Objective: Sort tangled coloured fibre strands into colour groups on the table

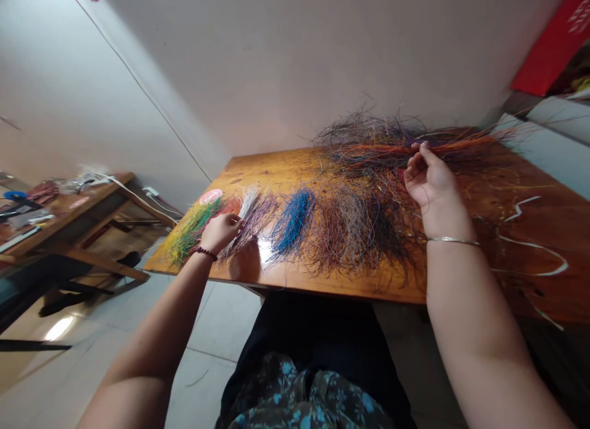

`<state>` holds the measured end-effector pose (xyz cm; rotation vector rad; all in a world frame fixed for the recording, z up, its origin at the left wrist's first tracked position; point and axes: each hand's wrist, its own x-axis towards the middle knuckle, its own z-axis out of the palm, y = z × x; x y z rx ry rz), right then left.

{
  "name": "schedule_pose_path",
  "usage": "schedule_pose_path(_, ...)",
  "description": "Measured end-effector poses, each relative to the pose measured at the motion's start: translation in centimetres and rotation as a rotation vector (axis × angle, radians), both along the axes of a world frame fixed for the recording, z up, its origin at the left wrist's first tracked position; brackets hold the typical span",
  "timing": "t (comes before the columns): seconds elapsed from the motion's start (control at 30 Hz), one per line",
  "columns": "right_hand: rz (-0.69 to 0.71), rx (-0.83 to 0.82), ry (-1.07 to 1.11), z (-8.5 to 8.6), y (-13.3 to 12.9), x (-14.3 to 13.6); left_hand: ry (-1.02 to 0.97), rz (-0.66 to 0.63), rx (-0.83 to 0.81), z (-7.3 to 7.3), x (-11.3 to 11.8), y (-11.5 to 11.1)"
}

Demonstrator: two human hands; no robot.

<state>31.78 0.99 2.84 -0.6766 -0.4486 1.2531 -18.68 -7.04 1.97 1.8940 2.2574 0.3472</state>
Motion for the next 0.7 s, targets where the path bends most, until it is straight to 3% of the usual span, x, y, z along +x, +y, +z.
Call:
schedule_pose_path(0.23,0.003,-0.010,-0.004,0.11,-0.20,-0.12,-0.072,0.006,0.107,-0.38,-0.23,-0.37)
schedule_pose_path(0.7,-0.007,-0.022,0.013,0.24,-0.40,-0.42,-0.119,0.049,0.079,-0.55,-0.14,-0.89)
